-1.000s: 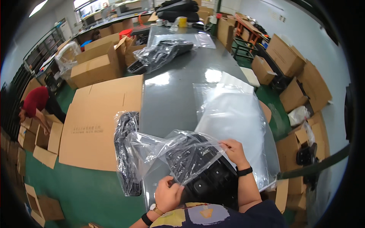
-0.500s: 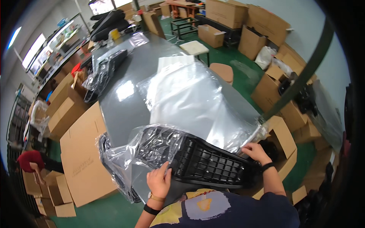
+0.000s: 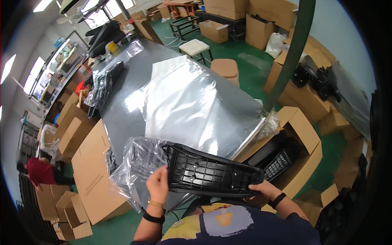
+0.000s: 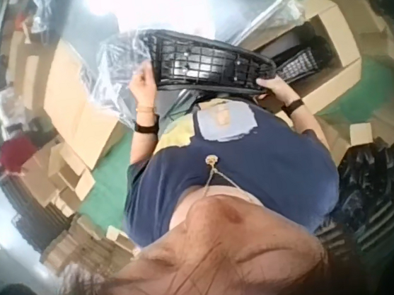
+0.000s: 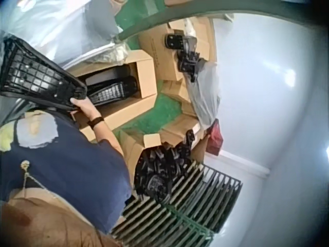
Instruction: The person repeatedly picks up black electronic devices from a cardboard box, places them on a table, wraps them in clear plastic bags, and returns them to the box. The process is repeated for multiple units in a repetitive loop.
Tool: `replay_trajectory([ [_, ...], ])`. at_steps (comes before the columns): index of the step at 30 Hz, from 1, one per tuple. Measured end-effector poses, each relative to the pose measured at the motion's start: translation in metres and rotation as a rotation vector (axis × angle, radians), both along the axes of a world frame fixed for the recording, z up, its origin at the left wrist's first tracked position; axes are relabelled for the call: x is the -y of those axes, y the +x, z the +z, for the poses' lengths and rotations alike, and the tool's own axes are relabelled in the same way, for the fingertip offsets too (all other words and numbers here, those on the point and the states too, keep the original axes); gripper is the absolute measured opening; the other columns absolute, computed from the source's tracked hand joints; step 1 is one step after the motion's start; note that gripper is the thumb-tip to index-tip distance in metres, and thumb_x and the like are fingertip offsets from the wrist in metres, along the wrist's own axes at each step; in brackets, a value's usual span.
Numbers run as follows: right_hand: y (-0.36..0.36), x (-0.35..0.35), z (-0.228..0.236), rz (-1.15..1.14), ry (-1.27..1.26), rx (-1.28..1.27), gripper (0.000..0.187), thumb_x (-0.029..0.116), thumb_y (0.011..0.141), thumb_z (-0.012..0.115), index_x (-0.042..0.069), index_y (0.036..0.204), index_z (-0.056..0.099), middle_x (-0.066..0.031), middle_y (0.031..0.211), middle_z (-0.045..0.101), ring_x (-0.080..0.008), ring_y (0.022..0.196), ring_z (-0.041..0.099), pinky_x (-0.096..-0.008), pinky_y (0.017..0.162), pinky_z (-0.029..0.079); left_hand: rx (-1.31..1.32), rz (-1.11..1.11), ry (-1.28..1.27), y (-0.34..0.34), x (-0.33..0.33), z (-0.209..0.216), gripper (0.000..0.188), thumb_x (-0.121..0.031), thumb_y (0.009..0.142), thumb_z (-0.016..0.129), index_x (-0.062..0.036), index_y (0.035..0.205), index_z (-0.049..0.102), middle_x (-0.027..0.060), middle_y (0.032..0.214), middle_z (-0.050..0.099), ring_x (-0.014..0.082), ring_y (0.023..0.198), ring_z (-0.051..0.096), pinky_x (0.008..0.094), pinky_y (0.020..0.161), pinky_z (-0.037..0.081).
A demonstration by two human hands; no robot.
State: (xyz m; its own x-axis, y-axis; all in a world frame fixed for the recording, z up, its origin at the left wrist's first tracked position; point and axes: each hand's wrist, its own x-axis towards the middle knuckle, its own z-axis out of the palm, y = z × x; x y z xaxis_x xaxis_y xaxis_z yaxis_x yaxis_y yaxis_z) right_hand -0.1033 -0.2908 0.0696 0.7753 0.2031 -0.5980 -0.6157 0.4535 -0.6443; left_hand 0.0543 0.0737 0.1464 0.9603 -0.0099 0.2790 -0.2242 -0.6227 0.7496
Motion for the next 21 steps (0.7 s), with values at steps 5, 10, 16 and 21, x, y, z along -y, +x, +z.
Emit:
replay_trajectory([
  [5,-0.005,-0.019,0.009,-0.083,-0.101,0.211,0.056,0.008,0.076,0.073,0.002,0.126,0.048,-0.0097,0.112,0.060,-0.0213,0.099,0.059,-0.0356,0.082,0.051,0.120,-0.031,-0.048,0.041,0.027,0.045,0.017,-0.015,0.091,0.056,-0.0038,0.096,0.069,0.0081,0.087,0.069,0.0187,0.076,0.063,0.0294,0.070,0.049],
  [10,0.005,-0.030,0.027,-0.235,0.133,0.276,0.055,0.004,0.074,0.065,-0.001,0.126,0.048,-0.0135,0.118,0.058,-0.0246,0.103,0.059,-0.0366,0.088,0.050,0.260,-0.259,0.334,0.020,0.067,0.038,0.009,-0.011,0.083,0.063,-0.0067,0.087,0.070,0.0100,0.083,0.068,0.0292,0.076,0.064,0.0361,0.067,0.051],
  [16,-0.007,-0.026,0.008,-0.110,0.400,-0.169,0.053,0.031,0.080,0.047,-0.009,0.114,0.052,-0.0230,0.089,0.065,-0.0340,0.071,0.065,-0.0377,0.063,0.057,0.050,-0.132,0.680,0.013,0.046,0.051,0.015,-0.021,0.087,0.058,-0.0138,0.101,0.057,0.0074,0.077,0.066,0.0290,0.069,0.064,0.0386,0.055,0.049],
  [21,0.000,-0.032,0.019,-0.078,0.552,-0.330,0.048,0.027,0.081,0.048,-0.007,0.115,0.052,-0.0190,0.093,0.065,-0.0312,0.070,0.065,-0.0349,0.062,0.055,0.004,-0.150,0.578,-0.010,0.041,0.059,0.011,-0.019,0.088,0.057,-0.0116,0.096,0.057,0.0089,0.077,0.066,0.0302,0.068,0.064,0.0386,0.055,0.049],
])
